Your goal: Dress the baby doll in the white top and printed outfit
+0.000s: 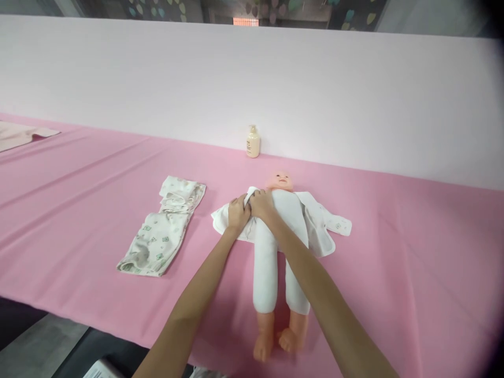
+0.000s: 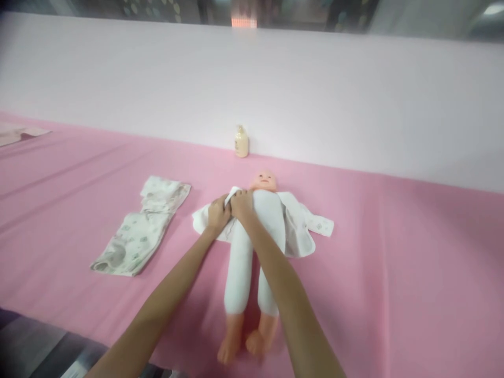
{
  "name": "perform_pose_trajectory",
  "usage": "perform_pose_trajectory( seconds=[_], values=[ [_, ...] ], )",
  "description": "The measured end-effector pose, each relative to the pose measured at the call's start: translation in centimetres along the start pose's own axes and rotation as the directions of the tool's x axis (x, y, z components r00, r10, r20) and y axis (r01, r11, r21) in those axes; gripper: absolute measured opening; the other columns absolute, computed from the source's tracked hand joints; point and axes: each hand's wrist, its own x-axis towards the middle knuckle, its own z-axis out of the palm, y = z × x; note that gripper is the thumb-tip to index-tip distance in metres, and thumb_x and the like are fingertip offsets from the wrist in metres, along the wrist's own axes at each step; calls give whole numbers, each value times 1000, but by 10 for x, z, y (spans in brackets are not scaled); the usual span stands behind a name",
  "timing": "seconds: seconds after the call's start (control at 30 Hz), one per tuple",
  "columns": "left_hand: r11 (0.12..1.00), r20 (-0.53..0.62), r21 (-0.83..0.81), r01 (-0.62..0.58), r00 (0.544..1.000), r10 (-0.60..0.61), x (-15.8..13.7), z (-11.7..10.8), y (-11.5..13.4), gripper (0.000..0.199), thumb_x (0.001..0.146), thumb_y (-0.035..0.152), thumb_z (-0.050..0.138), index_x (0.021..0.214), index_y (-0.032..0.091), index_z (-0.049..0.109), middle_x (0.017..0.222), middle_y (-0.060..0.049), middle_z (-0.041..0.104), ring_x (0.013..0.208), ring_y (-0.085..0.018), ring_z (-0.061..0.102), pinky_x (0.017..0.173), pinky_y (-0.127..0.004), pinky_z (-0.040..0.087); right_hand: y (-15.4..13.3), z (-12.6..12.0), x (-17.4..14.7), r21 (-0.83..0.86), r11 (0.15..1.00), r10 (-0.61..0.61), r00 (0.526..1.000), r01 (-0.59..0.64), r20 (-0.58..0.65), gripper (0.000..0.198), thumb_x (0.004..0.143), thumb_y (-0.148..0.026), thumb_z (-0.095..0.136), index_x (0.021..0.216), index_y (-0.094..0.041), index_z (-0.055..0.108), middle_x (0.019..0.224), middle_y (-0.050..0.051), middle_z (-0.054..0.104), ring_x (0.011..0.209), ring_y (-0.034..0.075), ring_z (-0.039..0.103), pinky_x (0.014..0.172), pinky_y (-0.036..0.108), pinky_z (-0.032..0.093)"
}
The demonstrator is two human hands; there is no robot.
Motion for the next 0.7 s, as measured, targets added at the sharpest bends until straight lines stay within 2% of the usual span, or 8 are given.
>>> perform_pose_trajectory(
  seconds=[0.2, 0.3, 0.4, 0.6, 0.7],
  values=[
    [998, 6, -42, 54, 999, -53, 5, -10, -9, 44, 78, 12, 41, 117, 16, 61, 108, -7, 68, 98, -21, 62, 91, -29, 44, 15, 4, 5, 42, 999, -22, 1000, 22, -3, 40, 71, -34, 72, 104, -13, 62, 105, 15, 62, 99, 27, 53, 85, 40, 36],
    [990, -41, -55, 129, 991, -131, 11, -19, -22, 43, 77, 11, 39, 110, 16, 65, 104, -6, 70, 95, -20, 63, 90, -28, 44, 27, 0, 0, 101, 994, 43, 998, -39, -35, 42, 73, -34, 72, 109, -16, 60, 106, 13, 61, 101, 27, 51, 86, 39, 34],
    [980, -34, -50, 194, 980, -196, 15, -26, -33, 40, 77, 12, 38, 105, 16, 68, 101, -6, 71, 94, -19, 63, 87, -27, 45, 43, -7, -8, 245, 962, 150, 982, -119, -113, 39, 74, -31, 69, 110, -19, 60, 106, 10, 61, 104, 26, 51, 89, 39, 33],
    [981, 100, -55, 185, 979, -179, 22, -36, -37, 35, 76, 14, 45, 100, 16, 70, 96, -7, 72, 89, -21, 64, 77, -27, 47, 69, -14, -17, 463, 866, 316, 925, -189, -213, 43, 70, -26, 68, 111, -17, 63, 107, 9, 62, 104, 26, 54, 91, 36, 38],
    [985, 189, -61, 160, 971, -146, 25, -39, -34, 32, 71, 12, 52, 98, 14, 70, 93, -8, 72, 88, -23, 64, 77, -28, 47, 75, -13, -20, 562, 818, 319, 909, -121, -269, 41, 71, -25, 66, 110, -14, 63, 109, 10, 64, 103, 24, 57, 91, 33, 40]
  ],
)
